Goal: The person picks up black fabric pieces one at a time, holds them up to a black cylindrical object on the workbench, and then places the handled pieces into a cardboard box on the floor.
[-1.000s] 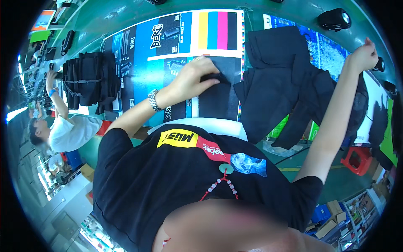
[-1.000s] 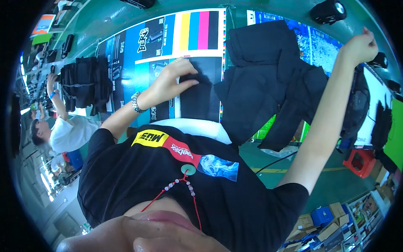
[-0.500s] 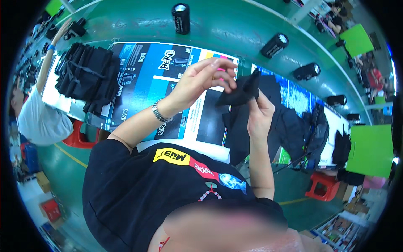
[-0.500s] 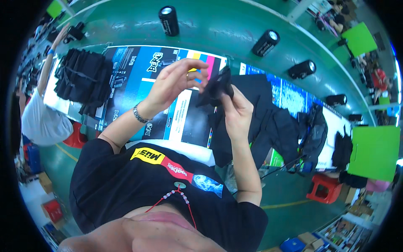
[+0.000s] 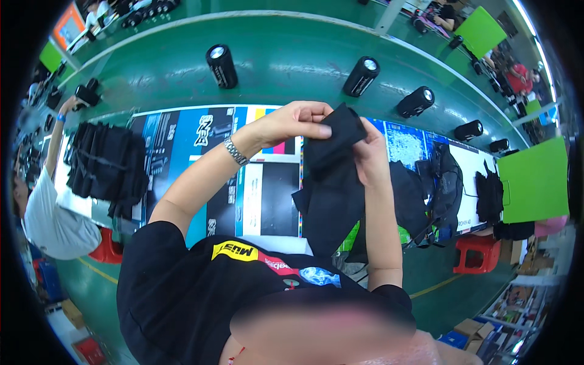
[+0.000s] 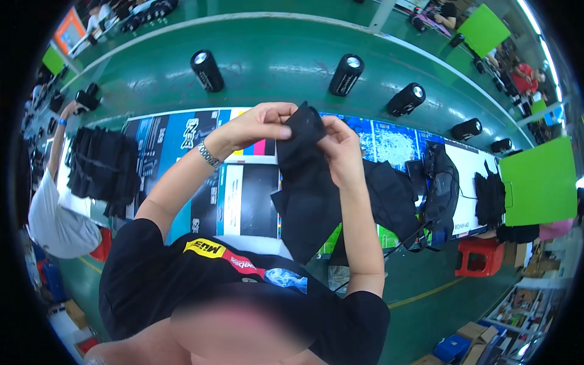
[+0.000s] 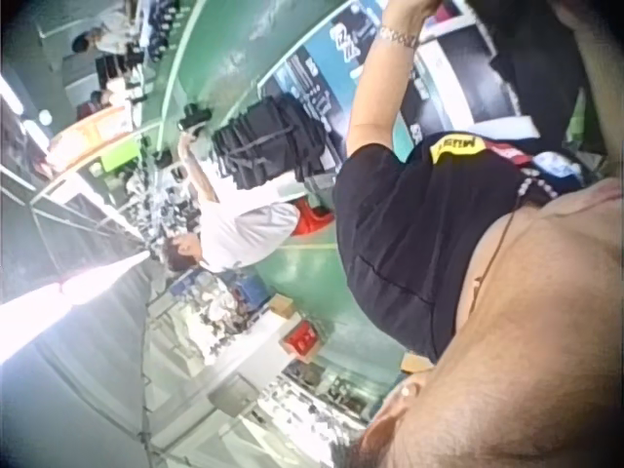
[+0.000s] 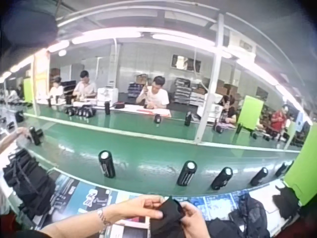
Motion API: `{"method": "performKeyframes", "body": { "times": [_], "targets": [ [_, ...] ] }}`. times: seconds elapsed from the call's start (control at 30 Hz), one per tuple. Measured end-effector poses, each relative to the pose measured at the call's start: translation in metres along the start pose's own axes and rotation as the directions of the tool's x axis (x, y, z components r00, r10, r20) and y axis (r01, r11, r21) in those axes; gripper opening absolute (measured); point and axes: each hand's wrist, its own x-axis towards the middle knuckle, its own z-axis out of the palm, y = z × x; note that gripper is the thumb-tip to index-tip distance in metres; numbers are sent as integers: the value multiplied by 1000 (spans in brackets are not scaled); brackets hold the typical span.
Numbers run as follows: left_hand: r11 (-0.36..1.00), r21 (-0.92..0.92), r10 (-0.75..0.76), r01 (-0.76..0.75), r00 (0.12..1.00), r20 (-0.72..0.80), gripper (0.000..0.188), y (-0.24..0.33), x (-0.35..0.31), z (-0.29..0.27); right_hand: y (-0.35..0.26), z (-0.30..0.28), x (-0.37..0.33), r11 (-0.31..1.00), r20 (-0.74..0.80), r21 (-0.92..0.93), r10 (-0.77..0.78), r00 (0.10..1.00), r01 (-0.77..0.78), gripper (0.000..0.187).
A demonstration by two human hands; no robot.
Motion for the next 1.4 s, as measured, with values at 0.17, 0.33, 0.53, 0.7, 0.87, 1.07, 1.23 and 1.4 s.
{"method": "performKeyframes", "body": {
  "times": [0.17,0.33,0.53,0.7,0.87,1.07,1.23,1.4],
  "targets": [
    [871,-479,-142,108,989,-35,33,-30,43,-8,-15,-46,25,1000,64,11,21,998,-21,10],
    [936,-304,-219,175,969,-116,22,-38,81,7,-24,-80,54,999,-8,-5,-36,999,36,9],
    [985,90,170,-144,863,-476,12,-55,188,-39,-30,-131,131,739,-298,-622,-530,794,260,10],
    [906,382,404,-181,637,-656,14,-79,234,-107,-8,-107,199,444,-334,-892,-774,538,83,9],
    [974,-164,25,-155,797,-603,16,-79,238,-93,3,-148,213,803,-560,-581,-512,651,131,15],
    [1000,-20,-17,7,822,-569,16,-50,166,-122,37,-105,199,991,-415,-76,-136,900,114,10],
    [912,-251,-409,323,695,-591,24,-72,133,-137,54,-96,212,739,-369,-665,-197,908,-110,20],
    [985,-34,-146,172,701,-698,28,-59,147,-131,63,-110,211,563,-372,-813,-303,878,-150,26]
  ]
}}
